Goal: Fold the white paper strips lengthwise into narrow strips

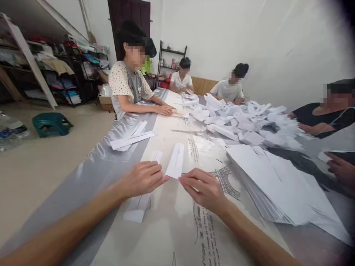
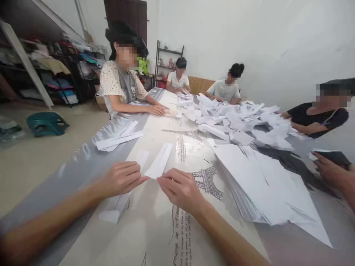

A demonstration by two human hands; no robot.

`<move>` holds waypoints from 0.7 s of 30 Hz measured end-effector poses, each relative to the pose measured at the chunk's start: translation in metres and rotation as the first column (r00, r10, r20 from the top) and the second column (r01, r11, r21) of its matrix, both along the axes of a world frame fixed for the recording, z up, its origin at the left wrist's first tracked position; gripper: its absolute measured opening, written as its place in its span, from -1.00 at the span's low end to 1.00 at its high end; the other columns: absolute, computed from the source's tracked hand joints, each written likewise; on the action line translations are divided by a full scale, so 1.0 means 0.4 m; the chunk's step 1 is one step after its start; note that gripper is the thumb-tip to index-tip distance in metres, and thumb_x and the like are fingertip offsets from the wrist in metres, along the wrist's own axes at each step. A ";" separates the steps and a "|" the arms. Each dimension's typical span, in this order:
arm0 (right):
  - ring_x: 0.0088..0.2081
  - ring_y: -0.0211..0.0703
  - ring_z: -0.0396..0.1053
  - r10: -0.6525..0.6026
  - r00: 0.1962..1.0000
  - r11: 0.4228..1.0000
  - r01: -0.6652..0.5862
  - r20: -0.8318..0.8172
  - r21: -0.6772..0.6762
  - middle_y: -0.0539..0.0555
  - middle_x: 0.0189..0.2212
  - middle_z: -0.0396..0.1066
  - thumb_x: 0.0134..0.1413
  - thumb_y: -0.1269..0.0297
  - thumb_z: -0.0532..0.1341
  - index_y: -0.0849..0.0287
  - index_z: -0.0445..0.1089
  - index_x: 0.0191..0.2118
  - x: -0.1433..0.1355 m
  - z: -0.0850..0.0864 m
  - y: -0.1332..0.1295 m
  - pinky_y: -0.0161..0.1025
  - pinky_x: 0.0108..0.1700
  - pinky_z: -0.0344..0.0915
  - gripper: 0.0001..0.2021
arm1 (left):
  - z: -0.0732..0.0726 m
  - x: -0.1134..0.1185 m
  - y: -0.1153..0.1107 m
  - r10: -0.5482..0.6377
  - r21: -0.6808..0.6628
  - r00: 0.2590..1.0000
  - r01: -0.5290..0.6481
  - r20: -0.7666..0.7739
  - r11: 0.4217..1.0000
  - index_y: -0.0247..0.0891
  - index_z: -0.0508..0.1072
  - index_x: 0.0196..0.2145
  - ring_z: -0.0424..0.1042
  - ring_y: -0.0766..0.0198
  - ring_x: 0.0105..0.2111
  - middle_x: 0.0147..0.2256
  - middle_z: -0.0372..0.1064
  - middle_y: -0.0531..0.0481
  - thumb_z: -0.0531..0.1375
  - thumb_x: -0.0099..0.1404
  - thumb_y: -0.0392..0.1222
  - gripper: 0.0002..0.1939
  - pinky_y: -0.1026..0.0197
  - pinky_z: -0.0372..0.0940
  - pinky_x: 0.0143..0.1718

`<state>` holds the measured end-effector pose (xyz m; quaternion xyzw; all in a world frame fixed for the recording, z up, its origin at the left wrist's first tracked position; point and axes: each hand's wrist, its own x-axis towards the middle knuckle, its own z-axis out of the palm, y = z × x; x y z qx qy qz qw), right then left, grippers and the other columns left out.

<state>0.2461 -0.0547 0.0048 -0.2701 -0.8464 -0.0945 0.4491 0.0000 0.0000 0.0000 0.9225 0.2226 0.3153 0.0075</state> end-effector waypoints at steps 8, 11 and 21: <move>-0.46 -0.30 0.36 -0.112 0.988 0.990 0.101 0.110 0.097 0.00 -0.38 0.53 0.22 0.59 0.22 0.15 0.45 -0.17 -0.011 -0.037 -0.004 -0.29 -0.44 0.29 -0.80 | 0.027 0.050 -0.035 0.126 -0.764 0.981 0.032 0.147 0.645 -0.28 0.44 -0.48 0.12 0.36 -0.53 -0.56 0.13 0.12 0.07 0.46 0.07 -0.54 0.28 0.05 -0.49; -0.37 -0.29 0.44 -0.094 0.988 0.995 0.098 0.121 -0.031 0.03 -0.28 0.54 0.30 0.53 0.17 0.17 0.43 0.02 -0.017 -0.043 -0.001 -0.32 -0.37 0.37 -0.75 | 0.041 0.047 -0.026 0.199 -0.752 0.955 0.037 0.221 0.658 -0.28 0.39 -0.50 0.11 0.35 -0.51 -0.54 0.10 0.12 0.09 0.42 0.09 -0.55 0.29 0.04 -0.47; -0.53 -0.34 0.23 -0.076 0.987 0.926 0.123 0.142 -0.358 0.00 -0.37 0.43 0.44 0.37 0.01 0.17 0.26 0.28 0.012 -0.035 -0.003 -0.36 -0.55 0.20 -0.62 | 0.043 -0.131 0.145 0.722 -0.699 0.611 -0.358 0.326 0.619 -0.25 0.45 -0.35 0.03 0.35 -0.64 -0.62 0.06 0.16 0.10 0.32 0.18 -0.59 0.29 -0.06 -0.61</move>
